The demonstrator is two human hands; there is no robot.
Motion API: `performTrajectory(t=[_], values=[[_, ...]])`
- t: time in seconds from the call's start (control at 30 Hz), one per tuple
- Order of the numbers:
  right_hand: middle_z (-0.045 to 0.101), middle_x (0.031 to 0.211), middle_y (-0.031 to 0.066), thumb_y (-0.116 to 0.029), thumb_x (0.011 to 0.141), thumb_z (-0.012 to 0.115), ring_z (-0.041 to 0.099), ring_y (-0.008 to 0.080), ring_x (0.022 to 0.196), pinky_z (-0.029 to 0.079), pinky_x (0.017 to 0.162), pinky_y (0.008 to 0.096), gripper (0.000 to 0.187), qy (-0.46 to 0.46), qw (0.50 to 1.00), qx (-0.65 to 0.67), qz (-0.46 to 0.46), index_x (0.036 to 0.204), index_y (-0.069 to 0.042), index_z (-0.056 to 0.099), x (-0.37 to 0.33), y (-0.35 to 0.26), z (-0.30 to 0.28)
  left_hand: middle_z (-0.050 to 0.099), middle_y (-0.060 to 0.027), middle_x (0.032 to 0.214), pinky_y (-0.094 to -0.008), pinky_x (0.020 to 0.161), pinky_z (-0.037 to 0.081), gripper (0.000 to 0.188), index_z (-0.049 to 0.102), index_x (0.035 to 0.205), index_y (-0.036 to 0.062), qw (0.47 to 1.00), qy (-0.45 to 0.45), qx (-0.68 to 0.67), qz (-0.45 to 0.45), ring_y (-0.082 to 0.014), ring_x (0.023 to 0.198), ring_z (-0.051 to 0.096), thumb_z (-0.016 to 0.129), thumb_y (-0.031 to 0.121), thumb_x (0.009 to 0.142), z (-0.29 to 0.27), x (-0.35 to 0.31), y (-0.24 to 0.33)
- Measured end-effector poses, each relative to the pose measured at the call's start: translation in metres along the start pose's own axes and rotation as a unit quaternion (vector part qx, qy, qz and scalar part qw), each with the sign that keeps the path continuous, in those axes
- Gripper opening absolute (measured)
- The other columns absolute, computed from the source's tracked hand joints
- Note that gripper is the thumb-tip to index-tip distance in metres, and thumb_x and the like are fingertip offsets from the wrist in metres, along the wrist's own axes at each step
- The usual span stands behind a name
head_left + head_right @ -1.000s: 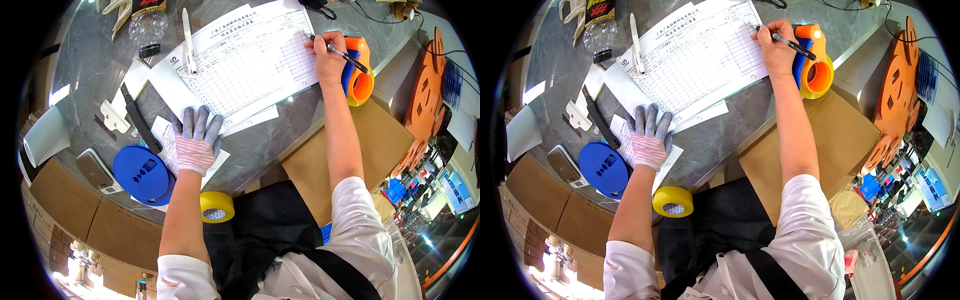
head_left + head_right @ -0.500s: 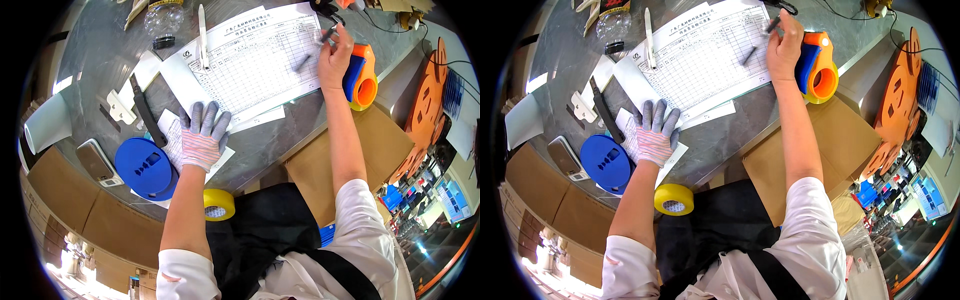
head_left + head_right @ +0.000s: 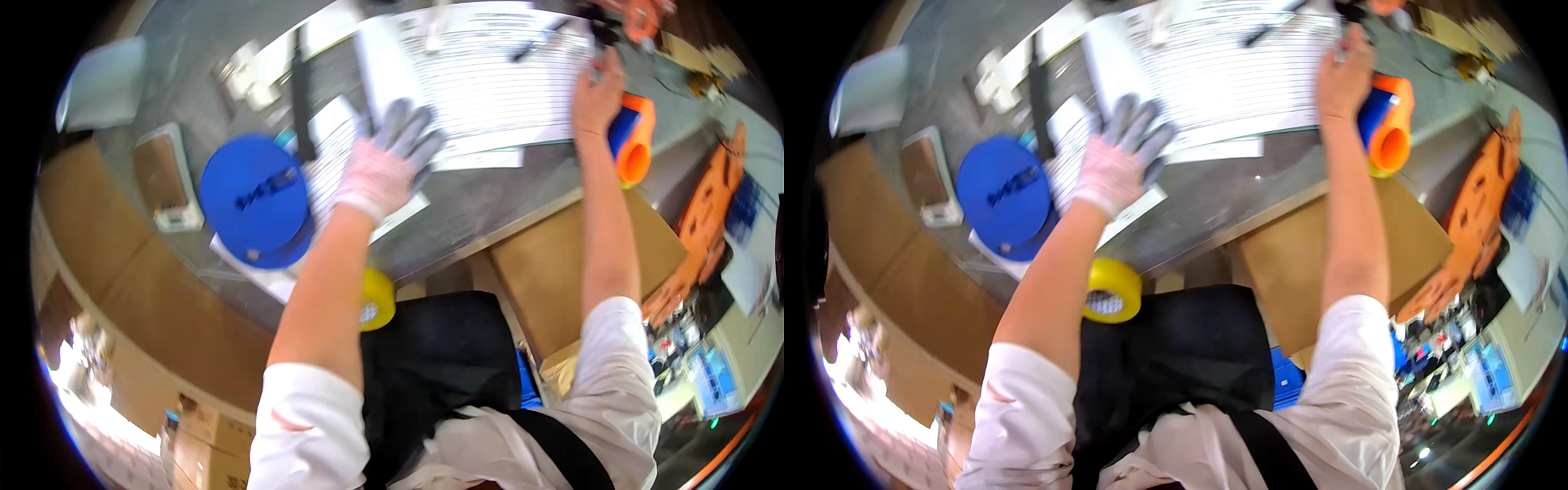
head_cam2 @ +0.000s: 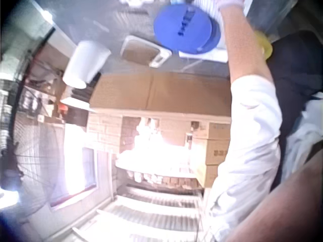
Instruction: The person picks up blue plastic reels from a conveyor belt, weighs them on a digital scale, and records the weight on a paper form. They then stack the reels and place them into a cardboard box.
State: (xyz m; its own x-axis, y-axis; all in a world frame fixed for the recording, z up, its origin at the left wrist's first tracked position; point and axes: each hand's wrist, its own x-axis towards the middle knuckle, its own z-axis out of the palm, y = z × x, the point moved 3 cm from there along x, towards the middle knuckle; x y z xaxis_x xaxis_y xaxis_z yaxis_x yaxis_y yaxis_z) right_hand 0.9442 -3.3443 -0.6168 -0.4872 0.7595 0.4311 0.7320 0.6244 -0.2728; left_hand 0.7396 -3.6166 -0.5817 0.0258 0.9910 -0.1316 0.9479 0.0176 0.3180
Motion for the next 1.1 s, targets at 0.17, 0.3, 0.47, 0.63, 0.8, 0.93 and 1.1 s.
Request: performTrajectory(t=[0.17, 0.3, 0.47, 0.63, 0.8, 0.93, 1.1], values=[[0.048, 0.118, 0.0192, -0.012, 0.085, 0.057, 0.052, 0.0304, 0.106, 0.041, 0.093, 0.0385, 0.054, -0.042, 0.996, -0.003, 0.080, 0.133, 0.001, 0.036, -0.003, -0.029, -0.021, 0.035, -0.0025, 0.145, -0.0556, 0.109, 0.017, 0.044, 0.047, 0.130, 0.0236, 0.999, 0.024, 0.004, 0.034, -0.0277, 0.136, 0.026, 0.050, 0.037, 0.087, -0.003, -0.002, -0.005], [0.038, 0.133, 0.0184, -0.007, 0.085, 0.059, 0.050, 0.0302, 0.111, 0.040, 0.096, 0.0376, 0.057, -0.014, 0.984, 0.138, 0.116, 0.135, 0.001, 0.032, -0.036, -0.133, -0.043, 0.038, -0.0085, 0.141, -0.0520, 0.110, 0.020, 0.047, 0.048, 0.127, 0.0180, 0.995, 0.061, -0.069, -0.042, -0.0301, 0.133, 0.029, 0.056, 0.034, 0.084, -0.017, -0.031, 0.003], [0.061, 0.088, 0.0035, -0.017, 0.090, 0.059, 0.058, 0.0110, 0.083, 0.048, 0.072, 0.0247, 0.027, -0.281, 0.769, 0.468, 0.332, 0.113, -0.003, 0.055, -0.148, -0.302, -0.032, 0.046, -0.0173, 0.131, -0.0486, 0.108, 0.025, 0.045, 0.051, 0.122, 0.0086, 0.923, 0.224, -0.212, -0.231, -0.0375, 0.124, 0.039, 0.060, 0.022, 0.080, -0.073, -0.145, 0.000], [0.062, 0.085, 0.0079, -0.028, 0.074, 0.075, 0.059, 0.0168, 0.076, 0.047, 0.070, 0.0292, 0.046, -0.279, 0.768, 0.382, 0.431, 0.106, -0.001, 0.055, -0.183, -0.385, -0.007, 0.053, -0.0222, 0.122, -0.0469, 0.100, 0.036, 0.038, 0.052, 0.117, 0.0002, 0.876, 0.218, -0.206, -0.378, -0.0411, 0.115, 0.047, 0.059, 0.006, 0.081, -0.079, -0.315, 0.026], [0.058, 0.083, 0.0060, -0.003, 0.074, 0.072, 0.054, 0.0143, 0.073, 0.045, 0.069, 0.0271, 0.028, -0.189, 0.635, 0.507, 0.551, 0.093, -0.001, 0.052, -0.180, -0.402, 0.004, 0.053, -0.0217, 0.121, -0.0426, 0.097, 0.040, 0.038, 0.053, 0.117, 0.0009, 0.860, 0.169, -0.286, -0.388, -0.0381, 0.112, 0.050, 0.057, -0.001, 0.079, -0.084, -0.395, 0.090], [0.057, 0.080, 0.0040, 0.000, 0.075, 0.070, 0.052, 0.0119, 0.073, 0.043, 0.070, 0.0247, 0.019, -0.212, 0.655, 0.516, 0.510, 0.087, 0.001, 0.056, -0.175, -0.409, -0.059, 0.054, -0.0209, 0.119, -0.0442, 0.094, 0.042, 0.038, 0.052, 0.115, 0.0026, 0.846, 0.181, -0.351, -0.359, -0.0378, 0.108, 0.053, 0.058, 0.002, 0.078, -0.096, -0.413, 0.120], [0.057, 0.079, 0.0030, -0.001, 0.078, 0.067, 0.053, 0.0108, 0.073, 0.044, 0.069, 0.0247, 0.014, -0.229, 0.718, 0.501, 0.425, 0.089, 0.000, 0.057, -0.196, -0.402, -0.158, 0.057, -0.0198, 0.117, -0.0400, 0.094, 0.044, 0.032, 0.054, 0.116, 0.0026, 0.794, 0.249, -0.422, -0.361, -0.0357, 0.108, 0.055, 0.057, 0.005, 0.084, -0.120, -0.436, 0.125]])
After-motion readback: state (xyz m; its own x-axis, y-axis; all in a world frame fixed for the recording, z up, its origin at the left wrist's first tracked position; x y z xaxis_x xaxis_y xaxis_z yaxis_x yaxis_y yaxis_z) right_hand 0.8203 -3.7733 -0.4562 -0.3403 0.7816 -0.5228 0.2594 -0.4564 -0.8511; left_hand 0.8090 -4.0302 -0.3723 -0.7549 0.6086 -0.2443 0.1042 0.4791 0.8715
